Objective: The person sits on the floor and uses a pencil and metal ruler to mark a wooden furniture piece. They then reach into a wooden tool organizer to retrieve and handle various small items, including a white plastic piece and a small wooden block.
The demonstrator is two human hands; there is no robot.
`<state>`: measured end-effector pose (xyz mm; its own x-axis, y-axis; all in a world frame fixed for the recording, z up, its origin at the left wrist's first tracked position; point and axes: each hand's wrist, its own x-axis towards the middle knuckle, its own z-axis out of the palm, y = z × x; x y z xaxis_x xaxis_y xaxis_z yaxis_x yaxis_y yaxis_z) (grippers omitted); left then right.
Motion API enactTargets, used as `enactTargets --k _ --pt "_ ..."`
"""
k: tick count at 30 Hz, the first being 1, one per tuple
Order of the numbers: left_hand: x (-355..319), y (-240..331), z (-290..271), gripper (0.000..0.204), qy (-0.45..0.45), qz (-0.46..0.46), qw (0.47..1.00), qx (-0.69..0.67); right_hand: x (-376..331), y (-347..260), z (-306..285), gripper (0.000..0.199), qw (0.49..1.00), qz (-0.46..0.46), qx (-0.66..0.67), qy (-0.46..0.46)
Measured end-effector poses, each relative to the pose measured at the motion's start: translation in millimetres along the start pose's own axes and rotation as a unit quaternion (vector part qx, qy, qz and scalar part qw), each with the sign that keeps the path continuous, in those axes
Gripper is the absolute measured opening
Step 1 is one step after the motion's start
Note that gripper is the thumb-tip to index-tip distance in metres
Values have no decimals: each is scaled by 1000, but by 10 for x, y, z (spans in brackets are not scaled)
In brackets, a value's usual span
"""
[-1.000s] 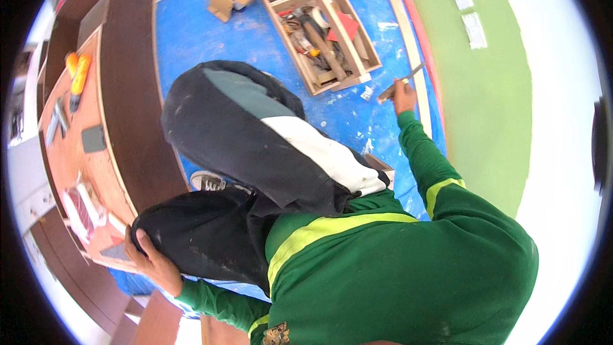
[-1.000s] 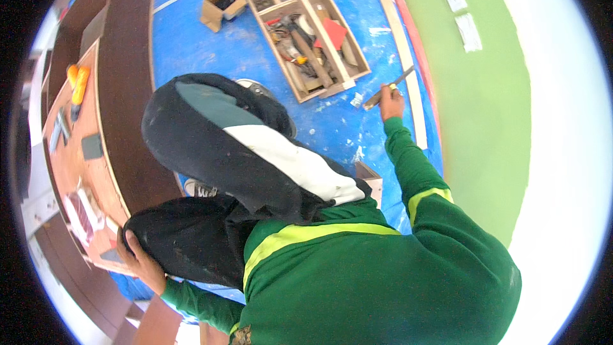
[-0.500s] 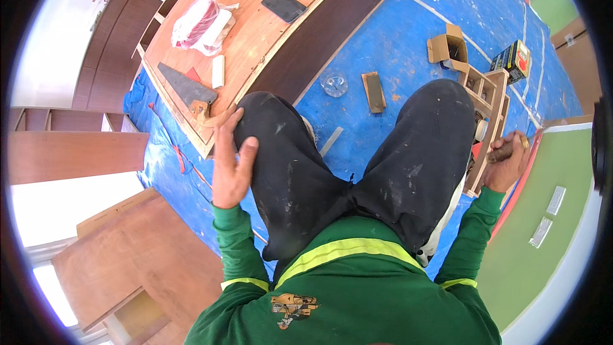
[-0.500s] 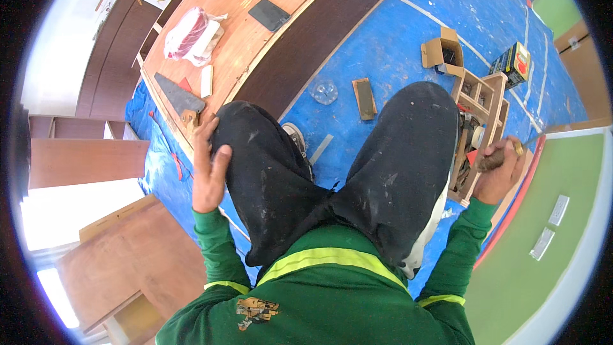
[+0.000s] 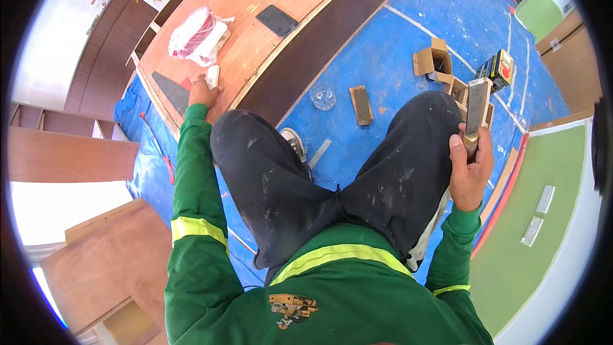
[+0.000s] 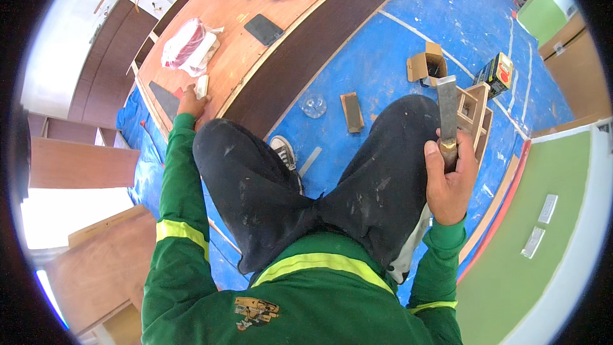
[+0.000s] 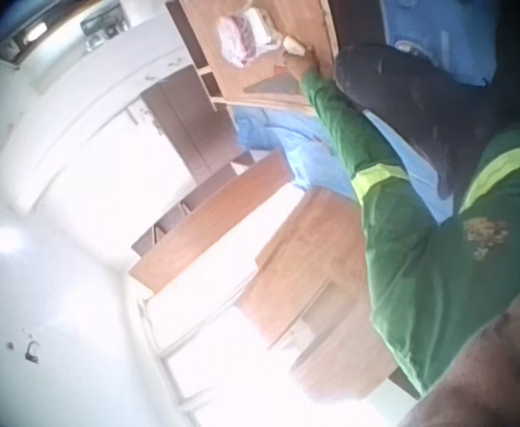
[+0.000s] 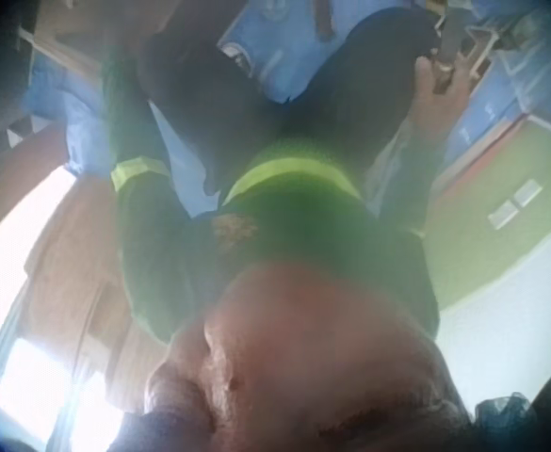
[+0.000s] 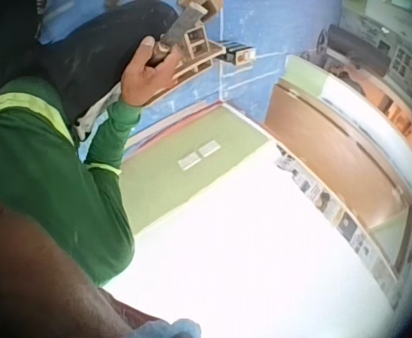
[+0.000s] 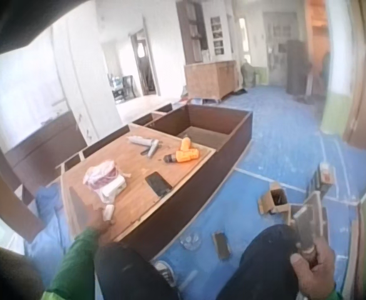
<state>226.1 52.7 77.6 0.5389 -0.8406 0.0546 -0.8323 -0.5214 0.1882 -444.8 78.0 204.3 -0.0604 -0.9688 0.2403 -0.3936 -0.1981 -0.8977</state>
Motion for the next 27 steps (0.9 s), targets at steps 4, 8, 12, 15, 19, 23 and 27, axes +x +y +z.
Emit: enactTargets --k 4,8,12,15,19,23,27 --pt "89 17 -293 86 -132 -86 973 -167 161 -236 -98 27 999 -18 2 -35" --pt "-58 655 -912 38 -130 -74 794 -589 618 -735 73 29 994 -38 79 -65" --pt "-243 1738 -1501 30 -181 41 618 -764 1218 -867 425 38 974 -86 145 -149" --pt "-246 2251 -1401 33 -231 75 521 -818 1292 -668 923 43 963 -43 213 -157" --pt "-784 2765 -958 33 -189 24 560 -807 995 -8 1302 44 964 41 149 -215" --pt "-975 2771 -444 35 -315 1 521 -794 685 103 1376 44 955 56 95 -275" --pt "-963 2808 -306 34 -296 -52 472 -829 596 80 1477 39 945 42 68 -316"
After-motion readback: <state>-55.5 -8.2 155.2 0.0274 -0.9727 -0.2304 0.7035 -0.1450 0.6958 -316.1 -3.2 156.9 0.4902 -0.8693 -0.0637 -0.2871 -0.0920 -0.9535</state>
